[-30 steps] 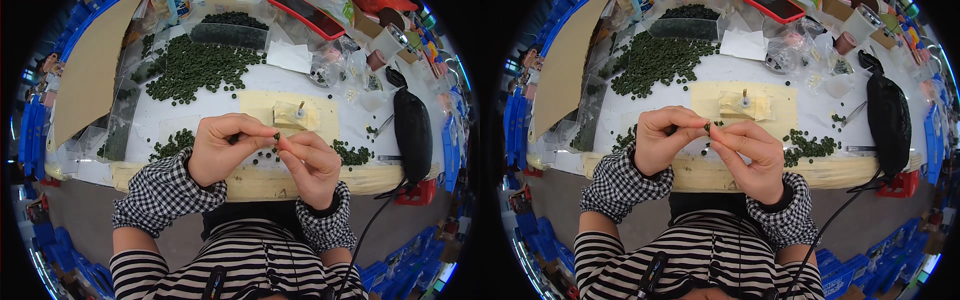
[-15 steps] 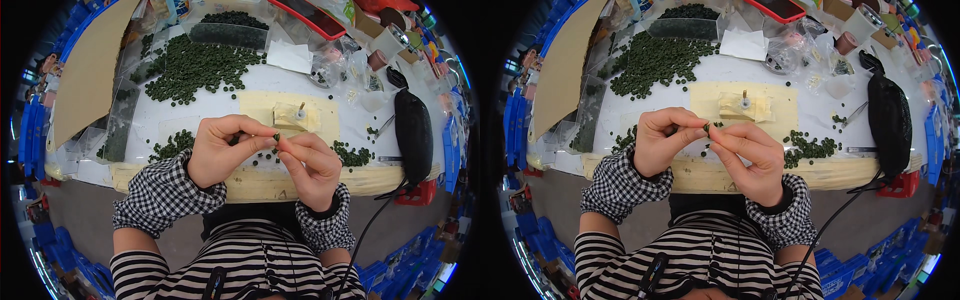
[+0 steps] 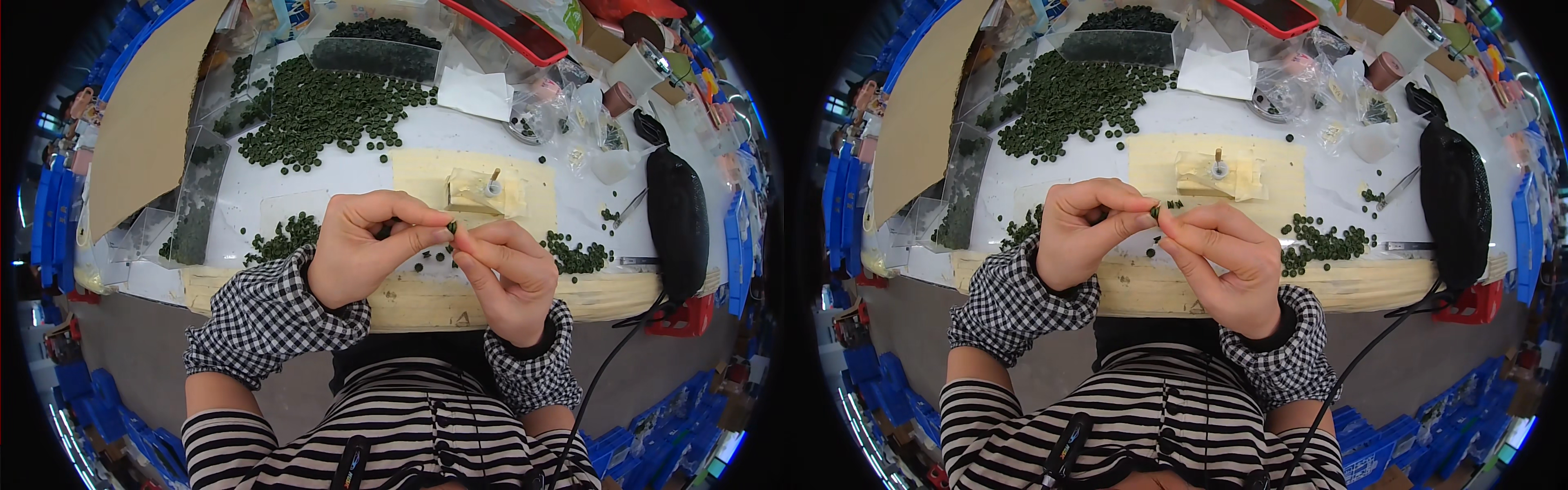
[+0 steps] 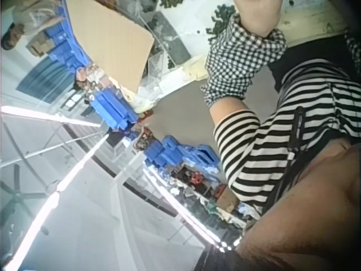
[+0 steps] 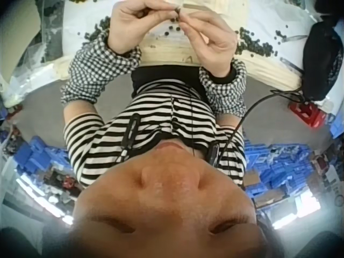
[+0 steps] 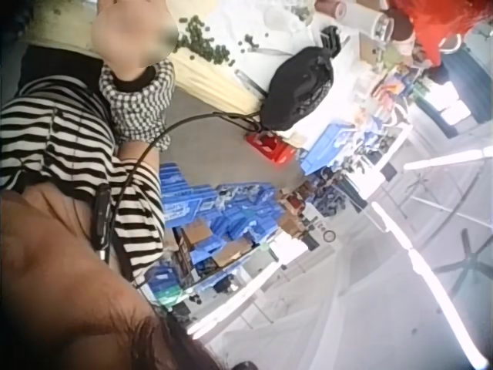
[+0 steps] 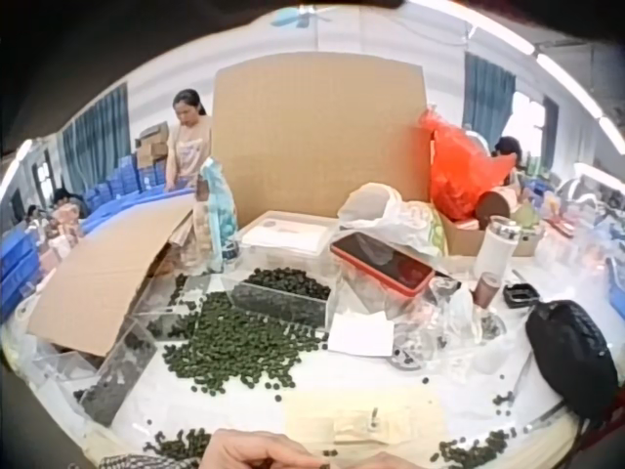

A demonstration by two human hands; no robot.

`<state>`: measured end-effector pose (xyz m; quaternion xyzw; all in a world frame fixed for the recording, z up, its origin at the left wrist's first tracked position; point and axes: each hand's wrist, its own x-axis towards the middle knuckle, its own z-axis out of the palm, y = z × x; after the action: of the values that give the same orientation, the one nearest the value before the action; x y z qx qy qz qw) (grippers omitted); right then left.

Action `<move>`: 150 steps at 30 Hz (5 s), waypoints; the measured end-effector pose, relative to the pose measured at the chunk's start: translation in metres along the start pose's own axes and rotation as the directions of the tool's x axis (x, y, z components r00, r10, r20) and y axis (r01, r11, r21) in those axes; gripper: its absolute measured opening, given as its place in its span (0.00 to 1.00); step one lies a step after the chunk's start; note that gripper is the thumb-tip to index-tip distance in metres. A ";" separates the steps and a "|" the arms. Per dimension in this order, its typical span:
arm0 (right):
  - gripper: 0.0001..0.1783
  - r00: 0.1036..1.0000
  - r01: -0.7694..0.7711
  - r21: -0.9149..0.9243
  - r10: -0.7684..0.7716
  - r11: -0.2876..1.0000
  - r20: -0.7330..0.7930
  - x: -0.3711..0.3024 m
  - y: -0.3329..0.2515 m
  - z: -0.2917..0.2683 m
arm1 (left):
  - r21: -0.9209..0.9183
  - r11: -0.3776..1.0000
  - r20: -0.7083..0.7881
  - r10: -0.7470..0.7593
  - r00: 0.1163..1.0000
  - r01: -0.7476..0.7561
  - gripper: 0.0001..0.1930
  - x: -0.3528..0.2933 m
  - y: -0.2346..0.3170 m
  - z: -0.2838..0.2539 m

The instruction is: Assembling or sorting small green components by placing them into a yellow jig.

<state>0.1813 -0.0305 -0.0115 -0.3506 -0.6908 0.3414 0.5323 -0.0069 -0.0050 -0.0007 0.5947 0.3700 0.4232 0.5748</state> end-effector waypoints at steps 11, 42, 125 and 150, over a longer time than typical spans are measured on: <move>0.15 0.999 -0.024 -0.014 0.024 1.000 -0.040 0.002 -0.004 0.001 | -0.085 0.996 -0.007 -0.030 1.000 0.029 0.07 0.001 0.005 0.002; 0.12 0.960 -0.031 -0.437 -0.095 0.899 -0.262 0.019 0.001 -0.015 | -0.505 0.800 0.033 -0.357 0.934 0.324 0.13 0.018 0.000 -0.015; 0.03 0.982 -0.189 -0.875 0.106 0.445 -0.158 -0.014 -0.003 -0.088 | -0.526 0.765 0.216 -0.301 0.929 0.371 0.10 0.009 -0.006 -0.004; 0.04 0.936 -0.208 -0.342 0.085 0.917 -0.342 0.003 -0.005 -0.035 | -0.459 0.816 0.180 -0.303 0.936 0.353 0.08 0.006 -0.004 0.001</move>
<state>0.2146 -0.0269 0.0009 -0.5472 -0.6187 0.1820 0.5335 -0.0036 0.0009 -0.0040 0.3792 0.3203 0.3666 0.7869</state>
